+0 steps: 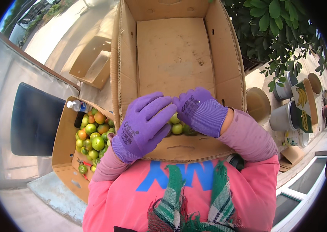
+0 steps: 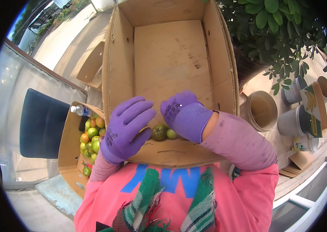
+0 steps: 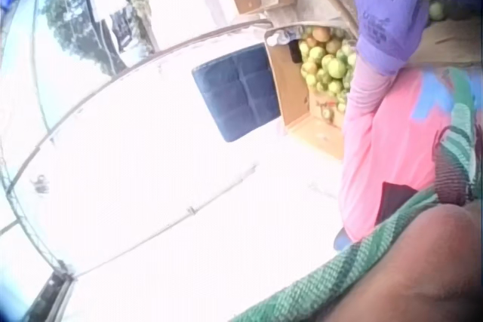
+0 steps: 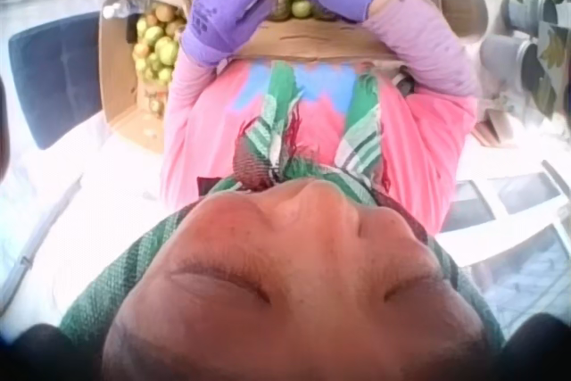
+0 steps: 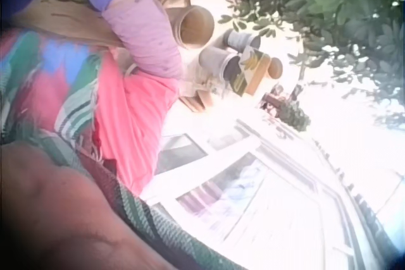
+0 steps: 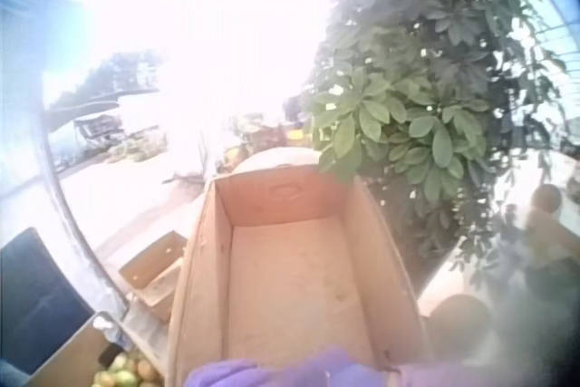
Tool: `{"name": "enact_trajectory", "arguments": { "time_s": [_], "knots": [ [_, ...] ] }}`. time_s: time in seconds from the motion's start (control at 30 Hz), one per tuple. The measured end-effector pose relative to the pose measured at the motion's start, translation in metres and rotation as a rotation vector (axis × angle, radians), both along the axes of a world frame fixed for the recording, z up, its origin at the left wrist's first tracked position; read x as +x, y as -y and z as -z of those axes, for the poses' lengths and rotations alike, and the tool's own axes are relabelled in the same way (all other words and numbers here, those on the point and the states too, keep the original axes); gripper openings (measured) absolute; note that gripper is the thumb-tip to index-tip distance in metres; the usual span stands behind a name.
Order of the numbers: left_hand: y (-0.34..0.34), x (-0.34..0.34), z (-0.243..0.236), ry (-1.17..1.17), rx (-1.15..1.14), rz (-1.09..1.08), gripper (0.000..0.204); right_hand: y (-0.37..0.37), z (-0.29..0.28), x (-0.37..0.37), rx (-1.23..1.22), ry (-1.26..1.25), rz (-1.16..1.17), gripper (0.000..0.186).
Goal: The person transfers green and ripening tomatoes from one cardboard box to another, handling them one at a time and arranging them in the receiving box. The person wears purple gloves and works in a bright outdoor area with potted plants and additional boxes nearby.
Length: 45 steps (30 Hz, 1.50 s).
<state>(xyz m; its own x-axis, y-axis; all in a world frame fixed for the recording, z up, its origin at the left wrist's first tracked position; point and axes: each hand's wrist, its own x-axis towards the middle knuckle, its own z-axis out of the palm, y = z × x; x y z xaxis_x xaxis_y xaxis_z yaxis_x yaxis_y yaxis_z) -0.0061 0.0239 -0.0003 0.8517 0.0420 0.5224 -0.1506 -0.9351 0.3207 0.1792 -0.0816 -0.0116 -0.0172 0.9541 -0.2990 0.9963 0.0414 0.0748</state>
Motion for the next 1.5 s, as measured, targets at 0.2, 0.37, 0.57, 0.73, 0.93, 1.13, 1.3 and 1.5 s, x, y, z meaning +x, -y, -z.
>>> {"name": "enact_trajectory", "arguments": {
  "time_s": [0.2, 0.37, 0.57, 0.73, 0.93, 1.13, 1.3, 1.5],
  "knots": [
    [-0.012, -0.032, 0.0, 0.51, -0.253, -0.106, 0.045, 0.005, 0.011, 0.009, 0.002, -0.005, -0.009, 0.022],
    [-0.061, -0.082, 0.026, 0.651, -0.561, -0.688, 0.036, -0.003, 0.003, 0.008, -0.18, -0.1, 0.04, 0.022],
    [-0.146, -0.191, 0.159, -0.177, -0.349, -0.927, 0.045, 0.0, -0.001, 0.006, -0.111, -0.064, -0.063, 0.021],
    [-0.147, -0.198, 0.225, -0.499, 0.031, -1.003, 0.063, 0.005, -0.008, 0.008, -0.086, -0.102, -0.054, 0.022],
    [-0.139, -0.179, 0.205, -0.677, 0.026, -1.064, 0.053, 0.008, -0.013, 0.008, -0.085, -0.078, -0.057, 0.022],
    [-0.1, -0.178, 0.138, -0.934, 0.134, -1.04, 0.052, 0.003, 0.009, 0.011, -0.14, -0.075, -0.083, 0.022],
    [-0.103, -0.209, 0.169, -1.037, 0.13, -0.983, 0.053, 0.006, 0.007, 0.011, -0.064, -0.102, -0.097, 0.022],
    [-0.102, -0.194, 0.153, -1.086, 0.085, -0.997, 0.049, 0.01, 0.007, 0.015, -0.015, -0.098, -0.08, 0.02]
  ]
}}
